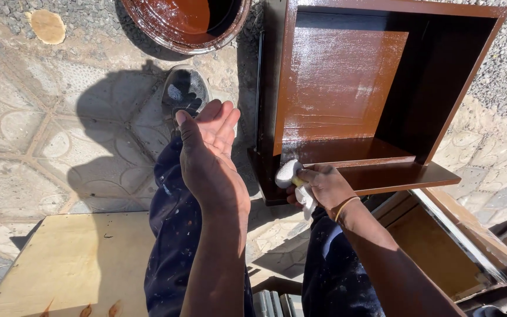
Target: Applying brown paint or stain to the interior surfaces of a wooden drawer using a sponge.
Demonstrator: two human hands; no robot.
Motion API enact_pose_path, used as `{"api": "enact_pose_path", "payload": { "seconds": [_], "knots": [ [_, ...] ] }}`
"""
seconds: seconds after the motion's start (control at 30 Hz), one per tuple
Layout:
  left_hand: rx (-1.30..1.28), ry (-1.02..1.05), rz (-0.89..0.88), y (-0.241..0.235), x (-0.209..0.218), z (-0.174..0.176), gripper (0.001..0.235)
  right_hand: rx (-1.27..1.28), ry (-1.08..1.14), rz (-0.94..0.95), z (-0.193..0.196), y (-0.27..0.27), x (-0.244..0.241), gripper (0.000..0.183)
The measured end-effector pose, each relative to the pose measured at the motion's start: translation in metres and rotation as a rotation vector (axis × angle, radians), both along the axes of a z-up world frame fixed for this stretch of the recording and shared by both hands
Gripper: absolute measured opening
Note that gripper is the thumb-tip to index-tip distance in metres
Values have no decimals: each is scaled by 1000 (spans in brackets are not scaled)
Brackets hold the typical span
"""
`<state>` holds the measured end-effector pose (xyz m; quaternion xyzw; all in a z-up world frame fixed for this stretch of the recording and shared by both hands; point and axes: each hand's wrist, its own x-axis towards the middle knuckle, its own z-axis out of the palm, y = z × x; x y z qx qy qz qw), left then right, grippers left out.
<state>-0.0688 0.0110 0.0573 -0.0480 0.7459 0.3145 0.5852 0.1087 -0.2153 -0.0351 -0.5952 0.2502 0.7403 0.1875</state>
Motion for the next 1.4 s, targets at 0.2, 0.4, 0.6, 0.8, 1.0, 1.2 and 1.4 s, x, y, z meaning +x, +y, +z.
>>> {"api": "enact_pose_path", "payload": {
  "seconds": [0.2,0.4,0.6,0.8,1.0,1.2,1.4],
  "knots": [
    [-57,-11,25,0,3,0,63,-170,-584,906,23,54,-76,26],
    [95,-39,-45,9,2,7,66,-302,-731,694,4,33,-115,36],
    [81,9,-67,28,-1,18,67,-289,-791,320,-13,93,-82,40],
    [111,-16,-61,28,-4,16,65,374,-899,339,7,201,5,29],
    [138,-38,-35,36,-7,16,66,16,-596,346,-2,83,0,22],
    [122,-43,-1,39,-7,18,64,-183,-457,73,-58,96,17,18],
    [103,-46,30,38,-10,18,63,212,-572,197,-3,264,35,20]
  ]
}}
